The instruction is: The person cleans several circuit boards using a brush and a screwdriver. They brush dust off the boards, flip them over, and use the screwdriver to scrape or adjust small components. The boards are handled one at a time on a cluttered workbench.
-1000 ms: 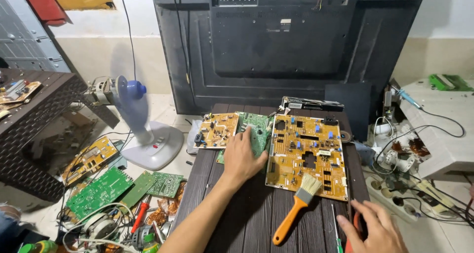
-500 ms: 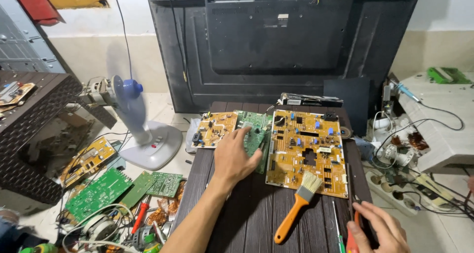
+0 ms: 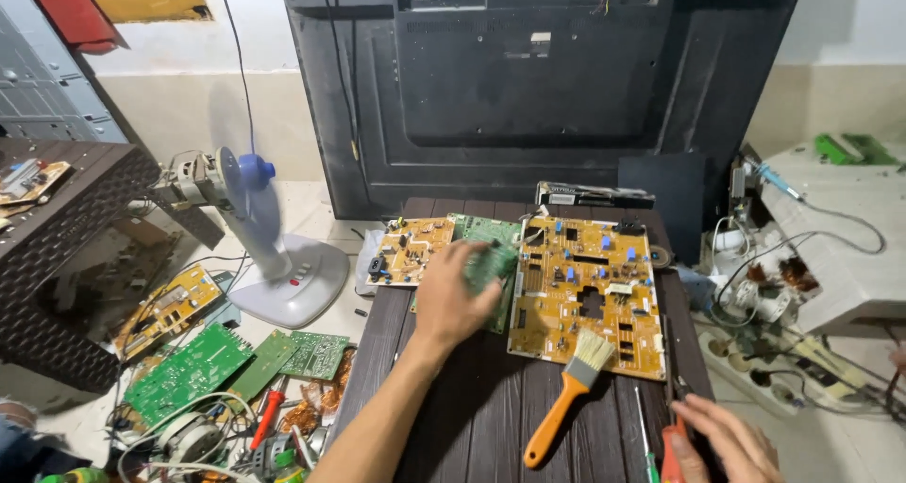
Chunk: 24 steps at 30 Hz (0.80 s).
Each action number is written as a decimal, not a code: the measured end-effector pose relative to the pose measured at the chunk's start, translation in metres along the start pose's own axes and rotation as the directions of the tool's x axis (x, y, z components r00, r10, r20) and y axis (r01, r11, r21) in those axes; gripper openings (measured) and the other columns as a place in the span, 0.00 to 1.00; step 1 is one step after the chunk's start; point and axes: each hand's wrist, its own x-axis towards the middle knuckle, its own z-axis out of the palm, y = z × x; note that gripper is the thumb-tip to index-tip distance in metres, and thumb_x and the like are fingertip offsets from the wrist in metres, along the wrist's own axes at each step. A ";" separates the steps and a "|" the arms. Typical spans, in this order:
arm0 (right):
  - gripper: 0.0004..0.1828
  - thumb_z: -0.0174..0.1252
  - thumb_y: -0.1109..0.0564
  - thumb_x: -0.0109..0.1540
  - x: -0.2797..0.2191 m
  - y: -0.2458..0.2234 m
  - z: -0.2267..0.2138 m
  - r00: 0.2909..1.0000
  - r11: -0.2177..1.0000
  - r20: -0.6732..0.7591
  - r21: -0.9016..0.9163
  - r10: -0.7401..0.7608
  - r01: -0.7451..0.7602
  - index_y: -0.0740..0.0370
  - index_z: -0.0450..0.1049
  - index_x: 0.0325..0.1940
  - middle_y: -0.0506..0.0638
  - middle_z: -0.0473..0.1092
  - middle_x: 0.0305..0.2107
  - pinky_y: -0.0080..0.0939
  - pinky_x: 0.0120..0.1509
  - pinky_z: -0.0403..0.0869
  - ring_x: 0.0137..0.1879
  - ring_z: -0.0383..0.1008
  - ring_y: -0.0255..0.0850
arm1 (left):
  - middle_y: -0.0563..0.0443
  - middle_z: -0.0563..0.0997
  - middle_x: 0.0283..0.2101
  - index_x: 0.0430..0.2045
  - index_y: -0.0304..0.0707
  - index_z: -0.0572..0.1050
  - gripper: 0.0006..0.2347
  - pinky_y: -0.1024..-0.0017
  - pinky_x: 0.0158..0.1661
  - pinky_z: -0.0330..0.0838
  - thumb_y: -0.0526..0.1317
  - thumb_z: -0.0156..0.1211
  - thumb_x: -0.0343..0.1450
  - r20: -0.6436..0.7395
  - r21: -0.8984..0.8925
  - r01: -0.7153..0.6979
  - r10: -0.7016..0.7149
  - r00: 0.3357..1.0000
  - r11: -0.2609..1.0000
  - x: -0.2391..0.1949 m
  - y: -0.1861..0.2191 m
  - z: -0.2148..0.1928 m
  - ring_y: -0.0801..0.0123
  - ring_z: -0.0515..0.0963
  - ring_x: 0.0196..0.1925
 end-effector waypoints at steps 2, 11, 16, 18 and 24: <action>0.17 0.55 0.44 0.63 0.005 0.007 0.000 0.999 0.999 0.003 -0.017 -0.038 0.038 0.44 0.85 0.50 0.37 0.77 0.56 0.47 0.72 0.65 0.65 0.73 0.40 | 0.48 0.81 0.54 0.52 0.43 0.75 0.21 0.60 0.57 0.73 0.43 0.64 0.64 -0.089 -0.227 0.128 -0.151 0.985 0.965 0.004 0.009 -0.011 0.61 0.79 0.56; 0.19 0.55 0.42 0.62 0.004 0.010 0.002 0.998 0.999 0.049 -0.024 -0.036 0.037 0.42 0.84 0.51 0.38 0.76 0.56 0.52 0.73 0.67 0.67 0.72 0.41 | 0.46 0.74 0.60 0.54 0.49 0.72 0.26 0.59 0.55 0.65 0.45 0.72 0.61 -0.294 0.373 -0.162 0.282 0.913 0.914 0.009 -0.015 0.000 0.57 0.72 0.57; 0.20 0.53 0.40 0.62 0.008 0.011 -0.004 0.994 0.999 0.107 -0.027 0.023 -0.020 0.39 0.84 0.53 0.35 0.75 0.58 0.54 0.74 0.65 0.70 0.69 0.39 | 0.49 0.73 0.65 0.55 0.51 0.73 0.23 0.60 0.55 0.66 0.41 0.70 0.64 -0.437 0.461 -0.180 0.399 0.806 0.869 0.017 0.000 -0.029 0.59 0.73 0.56; 0.20 0.53 0.41 0.61 0.006 0.014 -0.004 0.995 1.000 0.100 -0.008 -0.018 0.019 0.41 0.84 0.52 0.37 0.76 0.57 0.55 0.73 0.68 0.69 0.70 0.40 | 0.46 0.74 0.64 0.54 0.46 0.72 0.21 0.67 0.55 0.59 0.46 0.69 0.68 -0.601 0.405 -0.163 0.396 0.694 0.900 0.017 0.005 -0.042 0.65 0.73 0.55; 0.22 0.51 0.39 0.61 0.012 0.036 0.006 0.983 0.997 0.169 -0.019 -0.066 0.070 0.37 0.81 0.56 0.35 0.73 0.59 0.54 0.74 0.72 0.70 0.68 0.40 | 0.38 0.68 0.63 0.69 0.45 0.54 0.33 0.56 0.54 0.71 0.56 0.46 0.68 -0.320 -0.712 0.158 -0.517 0.794 0.684 -0.005 0.054 -0.080 0.58 0.77 0.53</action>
